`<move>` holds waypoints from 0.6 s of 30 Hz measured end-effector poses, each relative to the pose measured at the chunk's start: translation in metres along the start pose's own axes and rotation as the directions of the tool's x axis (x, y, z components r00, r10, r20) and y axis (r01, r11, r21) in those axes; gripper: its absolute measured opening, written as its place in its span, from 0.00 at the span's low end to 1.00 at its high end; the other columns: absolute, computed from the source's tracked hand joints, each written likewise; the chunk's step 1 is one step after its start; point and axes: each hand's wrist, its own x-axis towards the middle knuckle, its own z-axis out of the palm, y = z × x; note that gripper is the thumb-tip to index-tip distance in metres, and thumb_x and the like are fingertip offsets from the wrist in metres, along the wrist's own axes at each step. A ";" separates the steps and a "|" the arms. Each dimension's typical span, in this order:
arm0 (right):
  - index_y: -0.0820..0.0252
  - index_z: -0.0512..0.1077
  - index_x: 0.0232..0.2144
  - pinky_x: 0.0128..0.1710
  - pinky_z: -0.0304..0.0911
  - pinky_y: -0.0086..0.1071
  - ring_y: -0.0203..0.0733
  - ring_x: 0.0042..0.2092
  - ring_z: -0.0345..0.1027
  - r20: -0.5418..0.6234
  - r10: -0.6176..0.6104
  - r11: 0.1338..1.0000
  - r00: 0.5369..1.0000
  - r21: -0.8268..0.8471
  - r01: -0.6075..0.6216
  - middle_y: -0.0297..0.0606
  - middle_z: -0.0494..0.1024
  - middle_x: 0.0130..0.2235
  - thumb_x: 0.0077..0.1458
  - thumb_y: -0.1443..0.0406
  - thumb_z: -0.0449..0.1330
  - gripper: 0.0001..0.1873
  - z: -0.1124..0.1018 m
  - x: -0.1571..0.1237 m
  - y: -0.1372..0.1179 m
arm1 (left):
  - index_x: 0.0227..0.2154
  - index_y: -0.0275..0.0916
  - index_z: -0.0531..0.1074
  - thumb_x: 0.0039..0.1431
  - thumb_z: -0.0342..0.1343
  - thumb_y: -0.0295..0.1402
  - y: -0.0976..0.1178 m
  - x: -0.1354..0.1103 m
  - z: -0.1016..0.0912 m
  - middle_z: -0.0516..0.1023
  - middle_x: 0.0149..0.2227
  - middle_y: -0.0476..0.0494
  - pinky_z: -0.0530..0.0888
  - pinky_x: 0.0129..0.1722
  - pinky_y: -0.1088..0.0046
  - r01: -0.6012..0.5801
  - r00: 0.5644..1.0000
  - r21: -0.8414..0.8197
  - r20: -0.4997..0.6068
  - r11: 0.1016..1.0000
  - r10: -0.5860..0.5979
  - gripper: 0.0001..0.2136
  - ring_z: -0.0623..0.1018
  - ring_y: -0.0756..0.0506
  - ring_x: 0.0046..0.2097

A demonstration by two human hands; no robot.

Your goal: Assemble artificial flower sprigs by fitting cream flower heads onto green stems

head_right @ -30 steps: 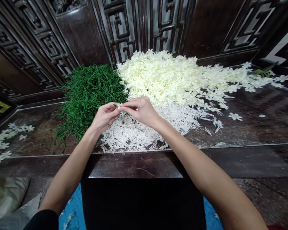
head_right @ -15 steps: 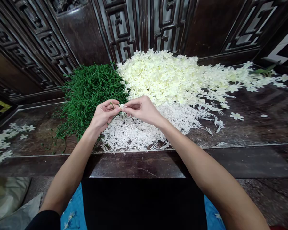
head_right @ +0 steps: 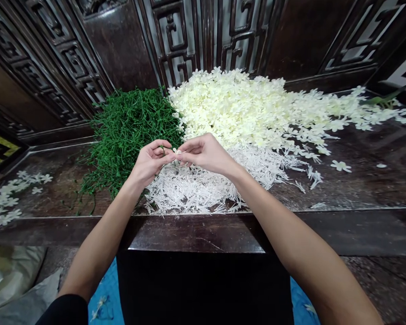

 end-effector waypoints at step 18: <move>0.63 0.79 0.29 0.34 0.77 0.40 0.43 0.31 0.78 -0.150 -0.042 0.988 0.988 -0.151 0.019 0.41 0.82 0.29 0.52 0.63 0.64 0.08 -0.002 0.001 0.003 | 0.32 0.35 0.77 0.60 0.57 0.33 -0.007 -0.003 0.006 0.80 0.28 0.44 0.66 0.30 0.74 -0.097 0.995 0.412 0.047 0.906 0.086 0.07 0.72 0.51 0.28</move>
